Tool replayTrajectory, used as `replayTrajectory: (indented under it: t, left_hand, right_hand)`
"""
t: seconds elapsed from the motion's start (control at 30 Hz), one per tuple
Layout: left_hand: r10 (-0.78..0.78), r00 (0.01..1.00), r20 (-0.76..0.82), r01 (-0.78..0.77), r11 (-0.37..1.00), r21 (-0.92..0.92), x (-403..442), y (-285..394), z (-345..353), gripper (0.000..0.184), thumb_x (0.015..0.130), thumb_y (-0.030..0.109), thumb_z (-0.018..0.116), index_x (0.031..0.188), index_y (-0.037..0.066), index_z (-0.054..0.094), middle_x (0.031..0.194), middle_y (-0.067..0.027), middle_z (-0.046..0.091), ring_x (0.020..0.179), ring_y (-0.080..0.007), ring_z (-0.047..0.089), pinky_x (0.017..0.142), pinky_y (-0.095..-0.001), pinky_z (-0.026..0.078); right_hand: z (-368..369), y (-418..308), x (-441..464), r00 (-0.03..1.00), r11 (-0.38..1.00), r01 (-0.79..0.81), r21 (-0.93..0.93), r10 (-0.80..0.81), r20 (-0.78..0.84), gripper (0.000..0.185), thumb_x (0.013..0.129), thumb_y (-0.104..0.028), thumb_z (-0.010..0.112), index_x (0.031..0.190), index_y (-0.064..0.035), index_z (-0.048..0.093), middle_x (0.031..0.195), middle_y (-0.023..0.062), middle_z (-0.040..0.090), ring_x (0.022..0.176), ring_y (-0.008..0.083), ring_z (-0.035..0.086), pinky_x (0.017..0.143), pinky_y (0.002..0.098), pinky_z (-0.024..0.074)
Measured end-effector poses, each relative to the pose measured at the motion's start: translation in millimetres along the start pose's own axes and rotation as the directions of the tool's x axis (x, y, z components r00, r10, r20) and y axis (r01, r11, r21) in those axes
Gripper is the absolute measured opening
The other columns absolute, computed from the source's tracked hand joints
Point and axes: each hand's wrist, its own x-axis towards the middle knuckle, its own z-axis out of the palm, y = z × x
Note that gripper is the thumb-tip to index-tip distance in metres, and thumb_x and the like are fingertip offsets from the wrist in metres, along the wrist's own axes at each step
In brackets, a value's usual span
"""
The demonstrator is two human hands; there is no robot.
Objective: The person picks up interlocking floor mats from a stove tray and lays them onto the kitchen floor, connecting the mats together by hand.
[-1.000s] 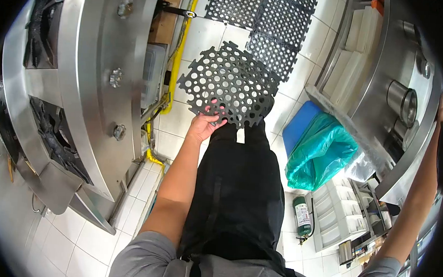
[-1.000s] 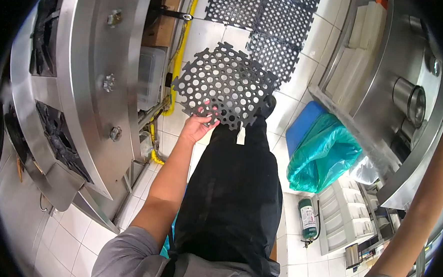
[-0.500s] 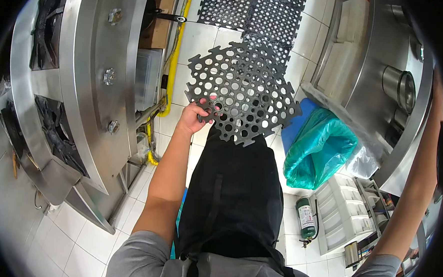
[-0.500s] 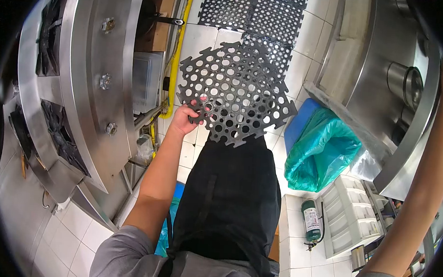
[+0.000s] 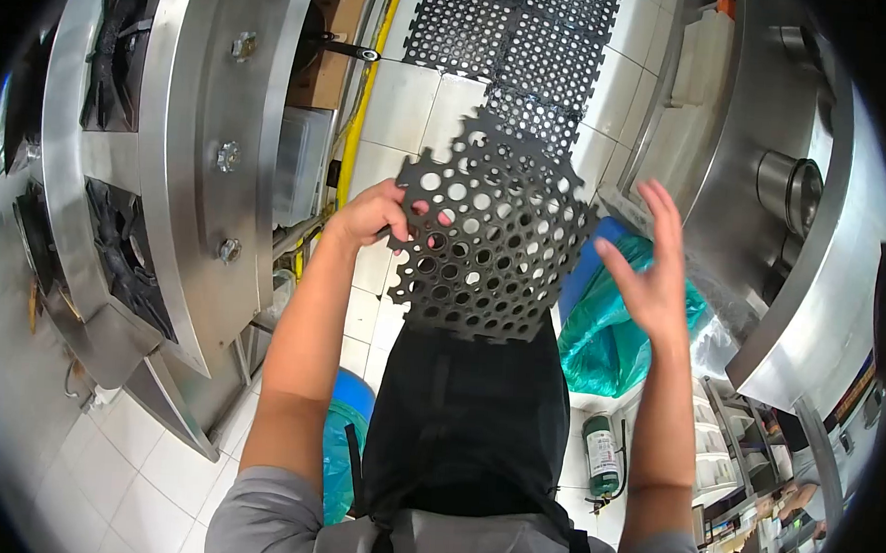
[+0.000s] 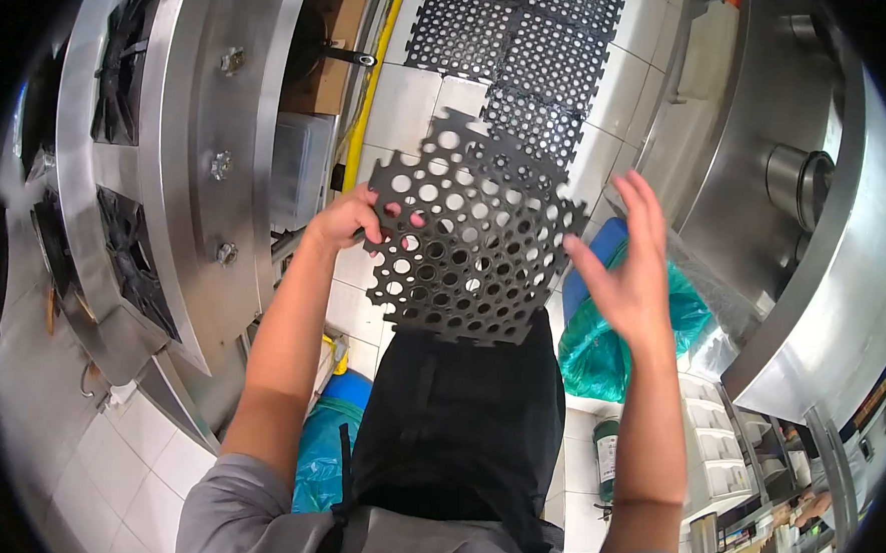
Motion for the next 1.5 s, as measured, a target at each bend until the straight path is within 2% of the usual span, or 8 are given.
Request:
replayTrajectory:
  t: [0.23, 0.5, 0.93, 1.07, 1.2, 1.27, 1.33, 1.5]
  left_hand:
    - [-0.255, 0.966, 0.026, 0.177, 0.737, 0.652, 35, 55, 36, 0.041, 0.048, -0.007, 0.06, 0.089, -0.006, 0.067, 0.084, -0.0121, 0.07, 0.071, -0.0188, 0.063, 0.058, -0.0288, 0.049]
    - [0.269, 0.914, -0.304, 0.061, 0.65, 0.758, 47, 33, -11, 0.04, 0.057, 0.002, 0.063, 0.097, 0.001, 0.067, 0.072, -0.0086, 0.062, 0.067, -0.0183, 0.058, 0.061, -0.0309, 0.046]
    - [0.29, 0.763, -0.577, 0.041, 0.87, 0.492, 94, -45, -144, 0.061, 0.067, 0.004, 0.063, 0.127, 0.004, 0.05, 0.105, -0.0161, 0.058, 0.076, -0.0241, 0.06, 0.072, -0.0377, 0.051]
    - [0.791, 0.102, -0.603, 0.15, 0.587, 0.795, 104, -117, -172, 0.061, 0.078, 0.024, 0.073, 0.124, -0.005, 0.044, 0.121, -0.0232, 0.043, 0.112, -0.0333, 0.042, 0.097, -0.0433, 0.037]
    - [0.049, -0.098, -0.994, 0.192, 0.981, 0.029, 115, -194, -160, 0.087, 0.081, 0.05, 0.069, 0.135, -0.007, 0.031, 0.137, -0.027, 0.03, 0.127, -0.0421, 0.033, 0.108, -0.0496, 0.029]
    - [-0.464, 0.473, -0.749, -0.293, 0.719, -0.63, 121, -221, -170, 0.095, 0.08, 0.059, 0.067, 0.139, -0.004, 0.028, 0.143, -0.0255, 0.027, 0.133, -0.0414, 0.029, 0.107, -0.0554, 0.031]
    - [-0.359, 0.796, -0.487, -0.326, 0.423, -0.845, 133, -240, -175, 0.085, 0.08, 0.058, 0.066, 0.134, 0.0, 0.035, 0.142, -0.0213, 0.03, 0.134, -0.0382, 0.031, 0.103, -0.0574, 0.035]
    - [-0.13, 0.875, -0.466, -0.307, 0.595, -0.743, 192, -244, -229, 0.028, 0.095, 0.014, 0.056, 0.119, 0.022, 0.046, 0.125, -0.0018, 0.052, 0.113, -0.0227, 0.056, 0.093, -0.046, 0.043]
  right_hand:
    - [83, 109, 22, 0.73, 0.777, -0.471, 0.418, 0.077, 0.679, 0.044, 0.083, -0.015, 0.074, 0.122, -0.0036, 0.057, 0.115, 0.0085, 0.063, 0.107, 0.0164, 0.059, 0.082, 0.0315, 0.0516]
    - [137, 86, -6, 0.726, 0.508, -0.667, 0.545, 0.275, 0.631, 0.017, 0.091, -0.018, 0.064, 0.104, -0.0055, 0.062, 0.082, 0.005, 0.069, 0.065, 0.0097, 0.063, 0.054, 0.0246, 0.0472]
    - [279, 97, 38, 0.865, 0.507, -0.5, 0.702, 0.248, 0.437, 0.026, 0.098, -0.02, 0.054, 0.114, -0.0005, 0.058, 0.093, 0.0003, 0.064, 0.089, 0.0102, 0.063, 0.07, 0.0261, 0.0505]
    - [302, 107, 70, 0.773, 0.433, -0.634, 0.641, 0.395, 0.497, 0.023, 0.099, -0.03, 0.052, 0.112, -0.0122, 0.059, 0.083, -0.0021, 0.063, 0.086, 0.0123, 0.068, 0.055, 0.0218, 0.0436]
    - [348, 142, 92, 0.756, 0.295, -0.624, 0.724, 0.464, 0.462, 0.019, 0.099, -0.031, 0.052, 0.104, -0.0136, 0.059, 0.08, -0.0026, 0.061, 0.074, 0.0105, 0.064, 0.054, 0.023, 0.0441]
    - [370, 158, 107, 0.736, 0.258, -0.628, 0.734, 0.502, 0.453, 0.019, 0.099, -0.031, 0.052, 0.102, -0.0139, 0.059, 0.079, -0.0025, 0.061, 0.069, 0.0097, 0.062, 0.054, 0.0236, 0.0446]
    - [388, 169, 113, 0.709, 0.137, -0.622, 0.771, 0.518, 0.479, 0.02, 0.098, -0.032, 0.052, 0.099, -0.0139, 0.06, 0.079, -0.0015, 0.061, 0.063, 0.0091, 0.056, 0.053, 0.024, 0.0454]
    - [436, 204, 127, 0.702, 0.088, -0.588, 0.804, 0.55, 0.453, 0.023, 0.098, -0.034, 0.053, 0.1, -0.0116, 0.058, 0.08, 0.0002, 0.061, 0.064, 0.0103, 0.056, 0.054, 0.0252, 0.048]
